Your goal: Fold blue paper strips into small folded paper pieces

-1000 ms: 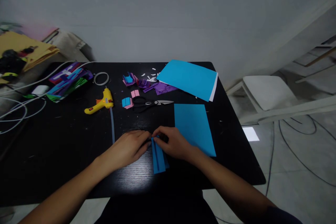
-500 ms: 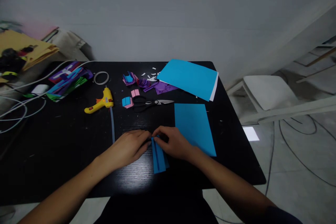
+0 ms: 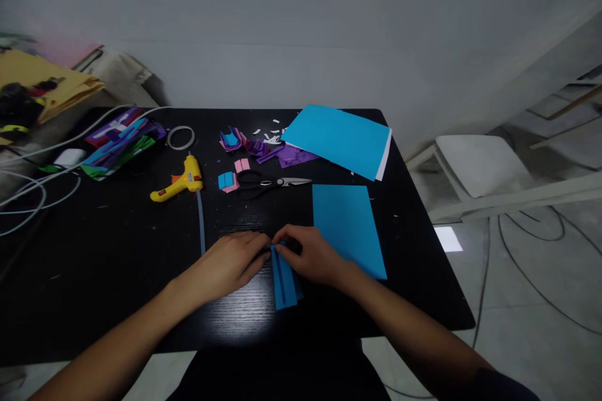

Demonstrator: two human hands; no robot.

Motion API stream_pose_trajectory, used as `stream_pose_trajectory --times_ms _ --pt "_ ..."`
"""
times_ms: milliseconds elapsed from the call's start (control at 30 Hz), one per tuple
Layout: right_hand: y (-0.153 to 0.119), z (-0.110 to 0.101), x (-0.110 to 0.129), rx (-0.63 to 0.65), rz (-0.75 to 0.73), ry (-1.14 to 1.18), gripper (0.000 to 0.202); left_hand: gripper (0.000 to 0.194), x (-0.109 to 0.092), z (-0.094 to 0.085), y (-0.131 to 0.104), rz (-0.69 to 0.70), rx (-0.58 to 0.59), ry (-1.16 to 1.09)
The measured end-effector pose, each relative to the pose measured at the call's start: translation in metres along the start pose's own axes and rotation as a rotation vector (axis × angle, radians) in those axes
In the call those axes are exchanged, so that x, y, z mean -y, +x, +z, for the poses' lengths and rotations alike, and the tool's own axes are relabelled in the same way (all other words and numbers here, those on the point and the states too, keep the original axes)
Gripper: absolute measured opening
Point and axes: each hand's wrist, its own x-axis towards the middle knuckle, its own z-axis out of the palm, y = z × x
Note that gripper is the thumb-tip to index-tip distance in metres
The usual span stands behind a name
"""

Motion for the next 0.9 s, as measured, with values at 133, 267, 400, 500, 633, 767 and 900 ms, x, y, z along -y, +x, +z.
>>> stream_pose_trajectory --times_ms 133,267,400,500,633,767,900 --pt "-0.0004 0.0001 -0.0012 0.007 0.003 -0.002 0.01 0.011 0.0 0.0 0.0008 -0.005 -0.002 -0.009" --pt "-0.0005 -0.0001 -0.0012 0.01 0.001 0.006 0.01 0.01 0.0004 0.0008 0.0009 0.001 -0.014 -0.003" --pt "-0.0004 -0.0009 -0.0005 0.003 -0.004 0.01 0.01 0.01 0.0 0.0013 0.0001 0.002 -0.025 -0.002" --pt "-0.0002 -0.0016 0.0003 0.003 -0.009 0.008 0.01 0.01 -0.0008 0.0011 -0.0003 0.001 -0.027 -0.006" --pt "0.0 -0.0017 0.0009 0.001 0.01 -0.003 0.01 0.011 -0.0024 -0.0008 -0.0005 -0.01 -0.015 -0.01" --pt "0.0 -0.0014 0.0019 0.001 0.004 0.0 0.01 0.01 -0.0031 -0.0024 -0.0006 -0.024 0.003 -0.02" --pt "-0.0001 -0.0019 0.0025 0.007 0.014 -0.008 0.01 0.012 -0.0021 -0.0013 -0.0011 -0.01 -0.021 -0.013"
